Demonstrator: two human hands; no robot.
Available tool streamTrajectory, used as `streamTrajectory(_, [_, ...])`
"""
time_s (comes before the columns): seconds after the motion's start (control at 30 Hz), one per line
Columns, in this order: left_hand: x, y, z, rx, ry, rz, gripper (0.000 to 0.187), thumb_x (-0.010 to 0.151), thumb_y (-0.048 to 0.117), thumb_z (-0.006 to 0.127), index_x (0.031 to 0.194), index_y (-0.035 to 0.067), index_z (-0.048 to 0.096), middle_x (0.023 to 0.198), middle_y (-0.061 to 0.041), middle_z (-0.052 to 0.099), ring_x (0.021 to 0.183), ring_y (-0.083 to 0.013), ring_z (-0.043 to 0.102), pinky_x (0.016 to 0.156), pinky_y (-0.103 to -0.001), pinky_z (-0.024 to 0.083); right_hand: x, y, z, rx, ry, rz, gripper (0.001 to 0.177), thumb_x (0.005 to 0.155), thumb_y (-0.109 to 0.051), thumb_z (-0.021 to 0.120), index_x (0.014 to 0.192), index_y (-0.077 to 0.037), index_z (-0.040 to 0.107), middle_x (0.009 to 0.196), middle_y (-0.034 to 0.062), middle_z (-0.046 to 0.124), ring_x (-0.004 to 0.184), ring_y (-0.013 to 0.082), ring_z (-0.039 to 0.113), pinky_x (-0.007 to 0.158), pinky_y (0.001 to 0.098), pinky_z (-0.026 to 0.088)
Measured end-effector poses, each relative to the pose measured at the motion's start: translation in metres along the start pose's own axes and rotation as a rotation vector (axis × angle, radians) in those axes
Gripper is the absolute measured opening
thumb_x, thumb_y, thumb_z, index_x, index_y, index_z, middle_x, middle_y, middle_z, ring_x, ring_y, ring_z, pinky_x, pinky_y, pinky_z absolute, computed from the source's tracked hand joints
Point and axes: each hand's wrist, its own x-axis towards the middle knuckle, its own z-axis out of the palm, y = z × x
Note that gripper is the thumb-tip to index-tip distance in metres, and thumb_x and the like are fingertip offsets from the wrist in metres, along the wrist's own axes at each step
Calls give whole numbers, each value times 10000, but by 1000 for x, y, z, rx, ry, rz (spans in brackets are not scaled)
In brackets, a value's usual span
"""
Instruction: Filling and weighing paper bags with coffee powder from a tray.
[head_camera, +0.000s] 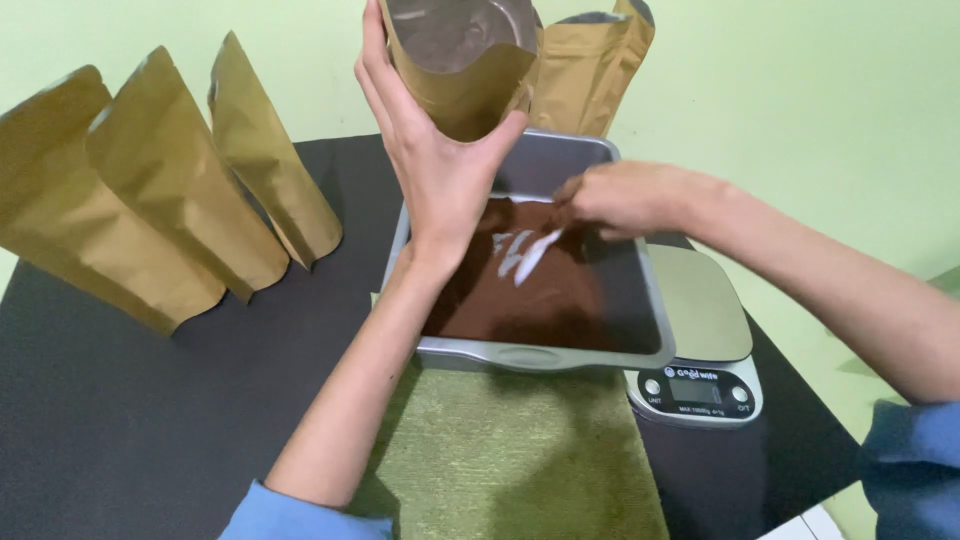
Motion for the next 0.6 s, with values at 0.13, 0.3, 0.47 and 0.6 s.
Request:
streamTrajectory(0.13, [0,3,0,12,-8,13,1166,845,119,963,1658,251,137,1645,-88,370,1618,-279,383,1348,-457,443,3,55,29,-485,175,420,188,852,-31,651,1000,-116,730,913,67,666,786,324,719,542,473,598])
streamTrajectory(0.3, [3,8,-1,19,-28,26,1149,843,110,945,1646,231,131,1689,-100,301,1631,-309,341,1378,-523,403,43,95,99,-821,349,482,146,899,-248,680,800,-207,780,826,50,692,699,256,699,550,382,552])
streamTrajectory(0.47, [1,6,-1,-1,-27,13,1174,829,105,959,1648,244,130,1687,-97,300,1632,-312,346,1368,-524,428,10,17,67,-477,161,479,151,861,-114,678,722,-160,717,740,-7,716,667,263,729,544,417,587])
streamTrajectory(0.6, [-1,4,0,-25,-31,-7,1147,848,109,928,1660,276,135,1675,-92,324,1630,-281,385,1322,-446,455,-29,-33,11,-246,-170,563,58,826,-108,627,831,-75,674,781,85,696,639,328,696,501,427,514])
